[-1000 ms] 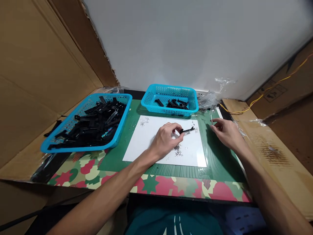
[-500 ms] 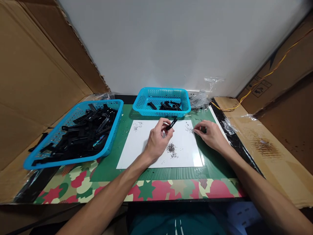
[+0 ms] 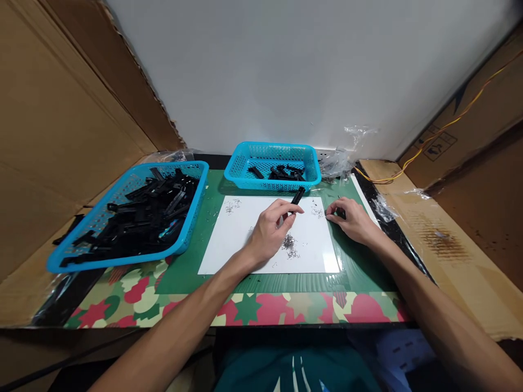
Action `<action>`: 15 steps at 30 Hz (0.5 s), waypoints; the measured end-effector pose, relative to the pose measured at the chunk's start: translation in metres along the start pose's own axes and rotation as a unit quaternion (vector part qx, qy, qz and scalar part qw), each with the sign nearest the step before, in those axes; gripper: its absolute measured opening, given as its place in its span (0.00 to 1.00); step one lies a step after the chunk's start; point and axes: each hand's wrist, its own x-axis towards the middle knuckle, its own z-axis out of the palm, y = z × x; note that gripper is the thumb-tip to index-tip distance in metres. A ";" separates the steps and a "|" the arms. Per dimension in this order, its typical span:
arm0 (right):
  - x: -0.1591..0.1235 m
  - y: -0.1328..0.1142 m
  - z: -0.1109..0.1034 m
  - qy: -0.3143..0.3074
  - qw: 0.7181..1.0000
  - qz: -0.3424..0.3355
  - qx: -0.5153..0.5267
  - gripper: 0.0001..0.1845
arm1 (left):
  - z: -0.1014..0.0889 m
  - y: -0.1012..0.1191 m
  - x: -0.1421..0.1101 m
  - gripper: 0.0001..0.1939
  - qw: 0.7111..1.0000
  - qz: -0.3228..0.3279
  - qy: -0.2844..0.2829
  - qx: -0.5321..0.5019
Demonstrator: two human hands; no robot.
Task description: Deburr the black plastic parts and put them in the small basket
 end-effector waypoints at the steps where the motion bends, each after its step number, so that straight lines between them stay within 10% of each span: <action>1: 0.000 0.001 0.000 0.001 1.000 -0.001 -0.008 0.04 | 0.000 0.000 0.000 0.11 1.000 0.002 -0.003 0.000; 15: 0.011 -0.014 -0.014 -0.046 0.997 -0.048 -0.028 0.06 | -0.011 -0.009 0.012 0.10 0.998 0.005 0.053 0.038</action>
